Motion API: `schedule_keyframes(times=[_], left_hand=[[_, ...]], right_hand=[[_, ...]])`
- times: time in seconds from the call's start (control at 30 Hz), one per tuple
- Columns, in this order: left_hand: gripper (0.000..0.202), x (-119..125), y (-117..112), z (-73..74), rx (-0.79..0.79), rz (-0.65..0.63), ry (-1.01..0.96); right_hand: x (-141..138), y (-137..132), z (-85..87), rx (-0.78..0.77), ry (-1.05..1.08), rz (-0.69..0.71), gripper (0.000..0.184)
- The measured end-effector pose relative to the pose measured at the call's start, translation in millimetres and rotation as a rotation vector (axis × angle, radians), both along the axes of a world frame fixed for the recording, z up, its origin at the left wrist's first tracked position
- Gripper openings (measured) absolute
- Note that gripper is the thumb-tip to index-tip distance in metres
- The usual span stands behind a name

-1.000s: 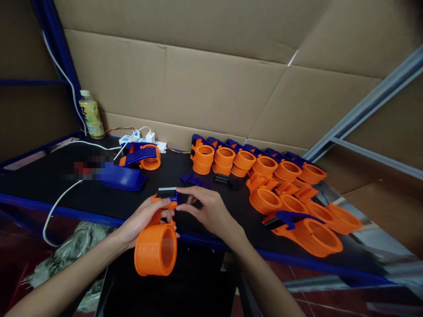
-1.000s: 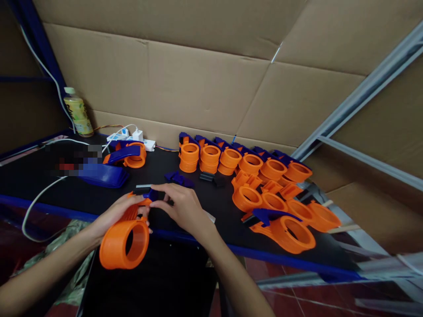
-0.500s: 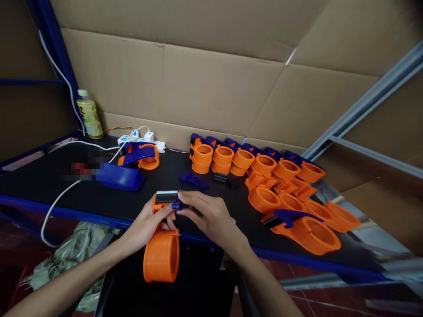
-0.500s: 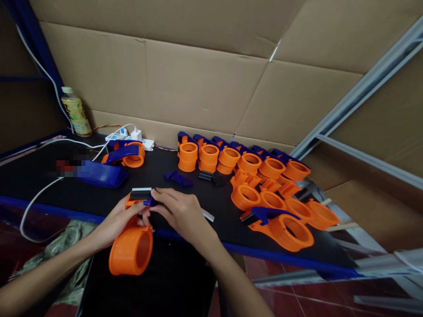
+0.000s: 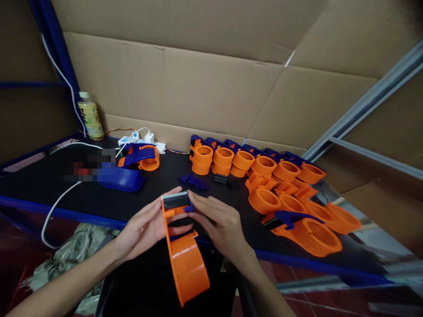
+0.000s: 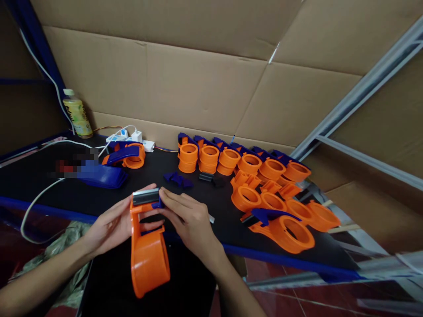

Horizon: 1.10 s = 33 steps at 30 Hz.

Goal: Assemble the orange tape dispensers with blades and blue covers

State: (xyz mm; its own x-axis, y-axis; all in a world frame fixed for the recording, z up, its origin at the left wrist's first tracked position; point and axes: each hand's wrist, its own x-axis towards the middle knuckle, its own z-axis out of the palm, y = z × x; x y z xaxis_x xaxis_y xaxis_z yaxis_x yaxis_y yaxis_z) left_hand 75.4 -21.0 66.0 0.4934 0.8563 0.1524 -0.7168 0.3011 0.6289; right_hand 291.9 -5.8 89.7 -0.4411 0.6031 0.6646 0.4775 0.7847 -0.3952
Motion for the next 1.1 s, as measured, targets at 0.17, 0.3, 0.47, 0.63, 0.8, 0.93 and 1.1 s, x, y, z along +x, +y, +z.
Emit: schedule_keyframes(times=[0.17, 0.3, 0.47, 0.63, 0.8, 0.93, 1.1], left_hand=[[0.064, -8, 2, -6.7, 0.042, 0.018, 0.070], [0.047, -10, -1, -9.4, 0.000, 0.123, 0.086], [0.042, -7, -3, -6.7, -0.044, 0.219, 0.102], [0.045, -8, -8, -0.7, -0.045, 0.290, 0.139], [0.048, -10, -6, 3.0, -0.044, 0.361, 0.162], [0.072, -14, 4, 0.4, 0.028, 0.291, 0.011], [0.075, -27, 8, 3.6, -0.065, 0.238, -0.168]], right_hand=[[4, -27, 23.6, -0.118, -0.056, -0.032, 0.037], [-6, -57, 22.7, -0.139, -0.064, -0.079, 0.041], [-28, -73, 1.2, -0.118, -0.107, -0.098, 0.067], [-40, -70, -10.8, -0.121, -0.131, -0.103, 0.029], [-39, -62, -1.6, -0.076, -0.064, -0.044, 0.025], [-41, -43, 12.4, -0.233, 0.163, 0.033, 0.019], [-53, -8, 27.7, -0.653, 0.243, 0.219, 0.031]])
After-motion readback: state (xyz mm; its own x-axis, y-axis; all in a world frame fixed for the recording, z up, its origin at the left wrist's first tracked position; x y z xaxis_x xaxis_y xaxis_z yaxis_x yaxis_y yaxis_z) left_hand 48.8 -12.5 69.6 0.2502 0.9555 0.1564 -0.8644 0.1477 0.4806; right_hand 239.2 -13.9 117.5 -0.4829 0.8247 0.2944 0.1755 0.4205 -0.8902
